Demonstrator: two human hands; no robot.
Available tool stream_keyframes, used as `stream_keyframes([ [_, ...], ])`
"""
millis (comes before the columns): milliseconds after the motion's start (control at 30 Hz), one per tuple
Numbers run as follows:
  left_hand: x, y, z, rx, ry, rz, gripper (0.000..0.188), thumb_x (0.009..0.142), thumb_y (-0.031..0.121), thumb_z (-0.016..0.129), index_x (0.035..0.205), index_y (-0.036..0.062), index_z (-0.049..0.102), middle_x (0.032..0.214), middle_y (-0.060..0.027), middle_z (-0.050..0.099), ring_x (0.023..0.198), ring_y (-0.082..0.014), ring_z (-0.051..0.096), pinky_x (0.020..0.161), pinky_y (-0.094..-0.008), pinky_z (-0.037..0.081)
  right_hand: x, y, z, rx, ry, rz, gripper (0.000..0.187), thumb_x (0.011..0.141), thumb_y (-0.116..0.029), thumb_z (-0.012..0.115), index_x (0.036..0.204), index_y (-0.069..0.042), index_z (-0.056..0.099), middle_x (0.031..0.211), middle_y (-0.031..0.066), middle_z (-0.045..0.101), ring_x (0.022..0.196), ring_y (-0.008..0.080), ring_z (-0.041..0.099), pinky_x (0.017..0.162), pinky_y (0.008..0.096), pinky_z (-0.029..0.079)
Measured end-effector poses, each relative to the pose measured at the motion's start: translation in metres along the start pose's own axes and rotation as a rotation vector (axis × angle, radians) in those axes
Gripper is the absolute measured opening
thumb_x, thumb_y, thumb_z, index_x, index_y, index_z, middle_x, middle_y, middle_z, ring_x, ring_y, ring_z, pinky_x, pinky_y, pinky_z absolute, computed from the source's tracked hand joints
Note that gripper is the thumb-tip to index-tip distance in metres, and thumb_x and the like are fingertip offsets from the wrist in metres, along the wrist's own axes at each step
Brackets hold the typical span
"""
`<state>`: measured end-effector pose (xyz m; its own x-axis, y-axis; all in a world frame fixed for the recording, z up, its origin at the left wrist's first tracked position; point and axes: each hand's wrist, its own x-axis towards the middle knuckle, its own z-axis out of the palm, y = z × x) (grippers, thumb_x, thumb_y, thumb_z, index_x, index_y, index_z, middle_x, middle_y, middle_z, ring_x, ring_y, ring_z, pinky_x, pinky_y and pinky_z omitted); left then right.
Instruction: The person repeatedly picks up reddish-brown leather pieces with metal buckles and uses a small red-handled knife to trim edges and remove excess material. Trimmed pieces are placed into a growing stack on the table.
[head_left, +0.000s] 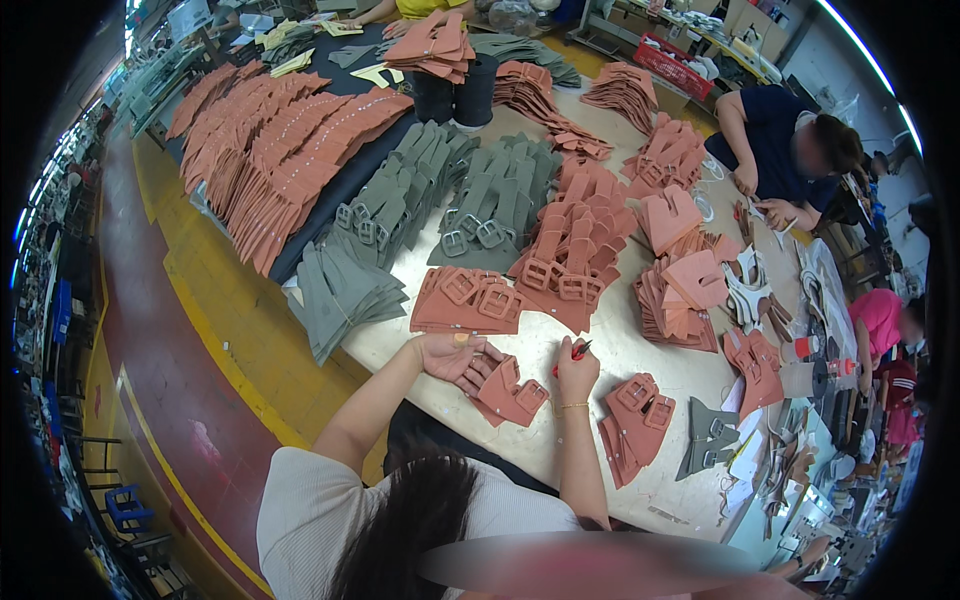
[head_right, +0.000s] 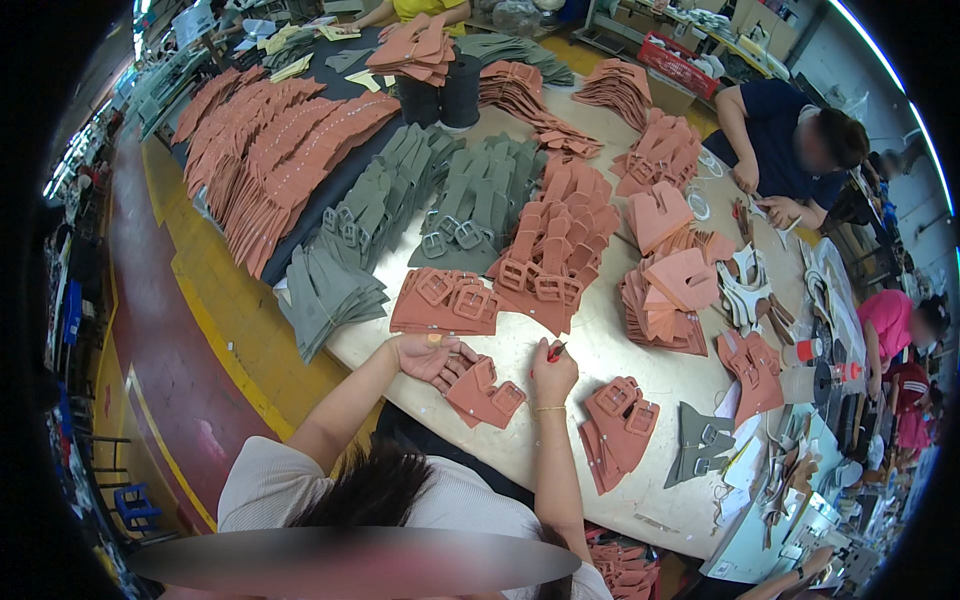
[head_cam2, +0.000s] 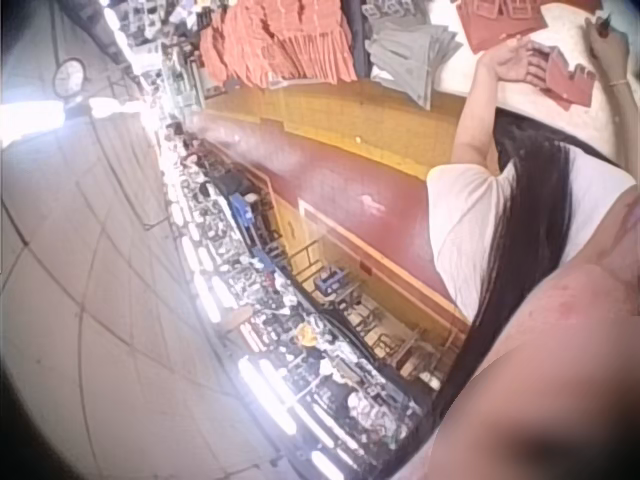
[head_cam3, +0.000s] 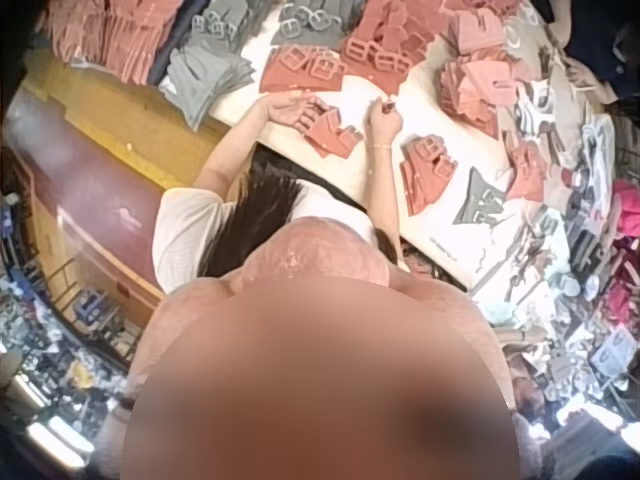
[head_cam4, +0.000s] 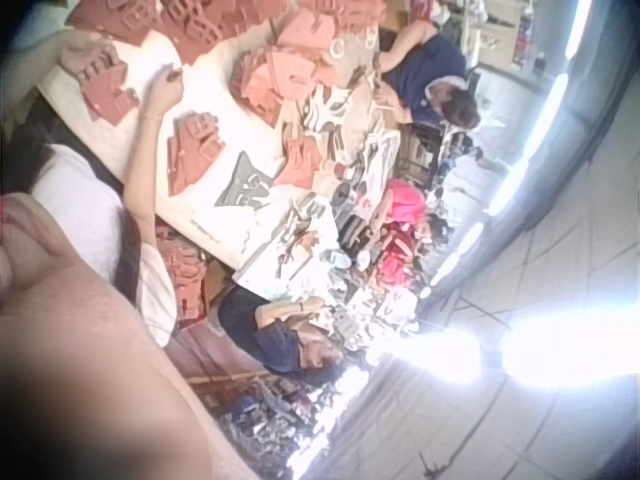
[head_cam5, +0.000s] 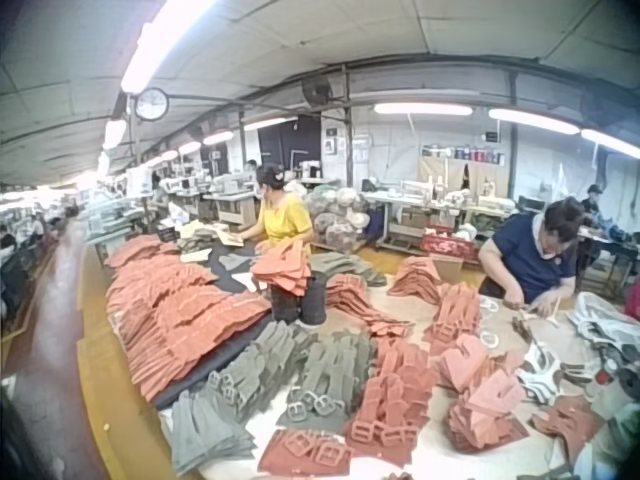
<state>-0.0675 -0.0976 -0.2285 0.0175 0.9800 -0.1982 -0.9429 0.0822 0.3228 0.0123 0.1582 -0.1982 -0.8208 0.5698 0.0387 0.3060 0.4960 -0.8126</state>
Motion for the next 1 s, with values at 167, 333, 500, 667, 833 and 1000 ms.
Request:
stream_keyframes([
  [167, -0.001, 0.0015, 0.0045, 0.012, 0.001, 0.003, 0.052, 0.097, 0.045, 0.047, 0.132, 0.0066, 0.043, 0.122, -0.0199, 0.056, 0.112, -0.0331, 0.058, 0.094, -0.049, 0.048, 0.0001, -0.0016, -0.0002, -0.07, 0.012, -0.03, 0.041, 0.089, -0.029, 0.061, 0.059, -0.005, 0.048, 0.043, 0.0101, 0.049, 0.04, 0.025, 0.053, 0.051, 0.0375, 0.044],
  [333, -0.0015, 0.0023, 0.0076, 0.011, 0.021, -0.002, 0.053, 0.096, 0.046, 0.049, 0.132, 0.0065, 0.043, 0.122, -0.0202, 0.056, 0.112, -0.0335, 0.058, 0.094, -0.049, 0.048, 0.0007, 0.0041, 0.0022, -0.057, 0.023, -0.051, 0.041, 0.089, -0.029, 0.061, 0.059, -0.005, 0.048, 0.044, 0.0101, 0.05, 0.04, 0.0253, 0.053, 0.05, 0.0375, 0.044],
  [500, -0.0009, 0.0018, 0.0066, 0.003, 0.019, -0.002, 0.054, 0.096, 0.045, 0.05, 0.132, 0.0065, 0.043, 0.122, -0.0205, 0.056, 0.113, -0.0338, 0.058, 0.095, -0.0495, 0.047, 0.0014, 0.0074, 0.0035, -0.075, 0.034, -0.076, 0.041, 0.089, -0.029, 0.061, 0.06, -0.005, 0.048, 0.045, 0.0103, 0.05, 0.04, 0.0252, 0.053, 0.05, 0.0379, 0.044],
  [667, -0.0005, 0.0011, 0.0031, 0.015, 0.004, 0.0, 0.054, 0.096, 0.046, 0.049, 0.133, 0.0067, 0.043, 0.122, -0.0197, 0.057, 0.114, -0.0331, 0.058, 0.096, -0.0492, 0.047, 0.001, 0.0058, 0.0024, -0.066, 0.026, -0.062, 0.04, 0.089, -0.029, 0.061, 0.06, -0.005, 0.049, 0.045, 0.0105, 0.051, 0.04, 0.0245, 0.053, 0.05, 0.0372, 0.044],
  [833, -0.0005, 0.0006, 0.0006, 0.029, 0.018, -0.008, 0.053, 0.097, 0.046, 0.047, 0.133, 0.0069, 0.042, 0.122, -0.0181, 0.057, 0.113, -0.0318, 0.058, 0.096, -0.0488, 0.047, -0.0002, 0.0033, 0.0015, -0.035, 0.006, -0.004, 0.04, 0.089, -0.028, 0.061, 0.06, -0.004, 0.048, 0.044, 0.01, 0.049, 0.04, 0.0241, 0.052, 0.05, 0.0368, 0.044],
  [1000, -0.0003, 0.0011, -0.001, 0.012, 0.018, -0.017, 0.053, 0.097, 0.045, 0.048, 0.133, 0.007, 0.043, 0.122, -0.0183, 0.057, 0.114, -0.032, 0.058, 0.096, -0.0488, 0.047, 0.0004, 0.005, 0.0023, 0.007, -0.023, 0.058, 0.043, 0.088, -0.03, 0.062, 0.062, -0.001, 0.045, 0.05, 0.0155, 0.048, 0.045, 0.0251, 0.045, 0.052, 0.0401, 0.04],
])
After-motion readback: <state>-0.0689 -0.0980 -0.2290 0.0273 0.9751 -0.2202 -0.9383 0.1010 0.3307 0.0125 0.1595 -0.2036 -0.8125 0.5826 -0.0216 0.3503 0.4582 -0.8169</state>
